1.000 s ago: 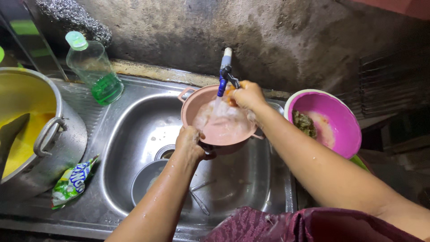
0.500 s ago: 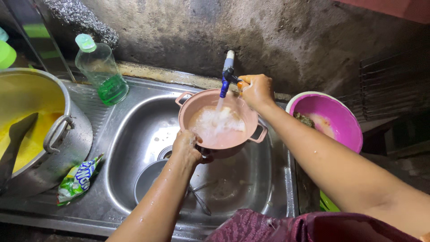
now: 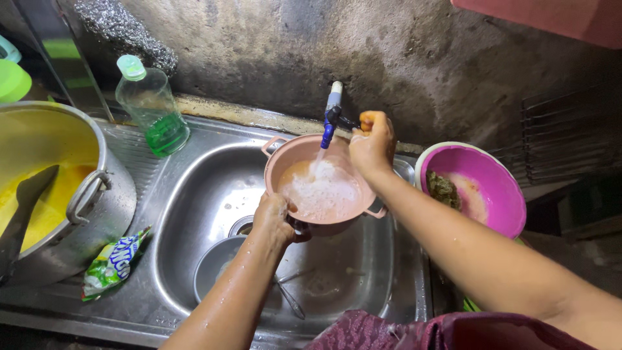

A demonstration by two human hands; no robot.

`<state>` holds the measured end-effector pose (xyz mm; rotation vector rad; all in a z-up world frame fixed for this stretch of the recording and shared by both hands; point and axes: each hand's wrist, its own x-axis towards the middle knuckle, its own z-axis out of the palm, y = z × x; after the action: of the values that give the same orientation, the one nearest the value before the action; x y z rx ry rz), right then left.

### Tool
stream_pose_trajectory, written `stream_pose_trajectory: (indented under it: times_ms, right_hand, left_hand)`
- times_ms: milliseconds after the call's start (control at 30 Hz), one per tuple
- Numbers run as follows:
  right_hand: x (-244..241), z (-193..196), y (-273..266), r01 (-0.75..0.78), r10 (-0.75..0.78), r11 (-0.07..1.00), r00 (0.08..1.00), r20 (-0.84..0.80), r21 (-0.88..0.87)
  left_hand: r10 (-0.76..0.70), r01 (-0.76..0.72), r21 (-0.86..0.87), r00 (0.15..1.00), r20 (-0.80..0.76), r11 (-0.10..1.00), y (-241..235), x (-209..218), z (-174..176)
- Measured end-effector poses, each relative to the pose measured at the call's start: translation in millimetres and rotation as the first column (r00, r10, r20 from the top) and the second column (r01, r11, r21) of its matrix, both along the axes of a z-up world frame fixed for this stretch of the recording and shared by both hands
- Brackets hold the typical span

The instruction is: The person transfers noodles from a pink pot into a pan, then washes the pink pot, a metal bowl, a fork, and a large pot in the sink using a scrubber and running water. The cleaned items are placed on a dish rack.

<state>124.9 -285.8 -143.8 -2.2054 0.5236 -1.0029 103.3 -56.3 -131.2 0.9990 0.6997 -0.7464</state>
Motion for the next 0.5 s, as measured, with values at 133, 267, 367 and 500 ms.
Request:
stream_pose_trajectory:
  times_ms: [133, 267, 367, 500]
  right_hand:
    - [-11.2, -52.1, 3.7, -0.217, 0.215, 0.976, 0.919, -0.330, 0.033]
    - [-3.3, -84.6, 19.2, -0.128, 0.083, 0.992, 0.659, -0.748, -0.003]
    - [-0.1, -90.6, 46.9, -0.233, 0.121, 0.967, 0.769, -0.628, -0.099]
    - [-20.9, -87.6, 43.9, -0.610, 0.689, 0.671, 0.303, -0.659, 0.421]
  left_hand:
    - [0.034, -0.030, -0.038, 0.996, 0.087, 0.999, -4.6, 3.4, -13.7]
    - [-0.002, 0.008, -0.038, 0.985, 0.174, 0.999, -17.5, -1.8, -34.4]
    - [-0.049, 0.062, -0.027, 0.937, 0.346, 0.998, -31.9, -3.2, -41.5]
    - [-0.016, 0.041, -0.083, 0.959, 0.282, 0.996, -18.9, 4.7, -31.5]
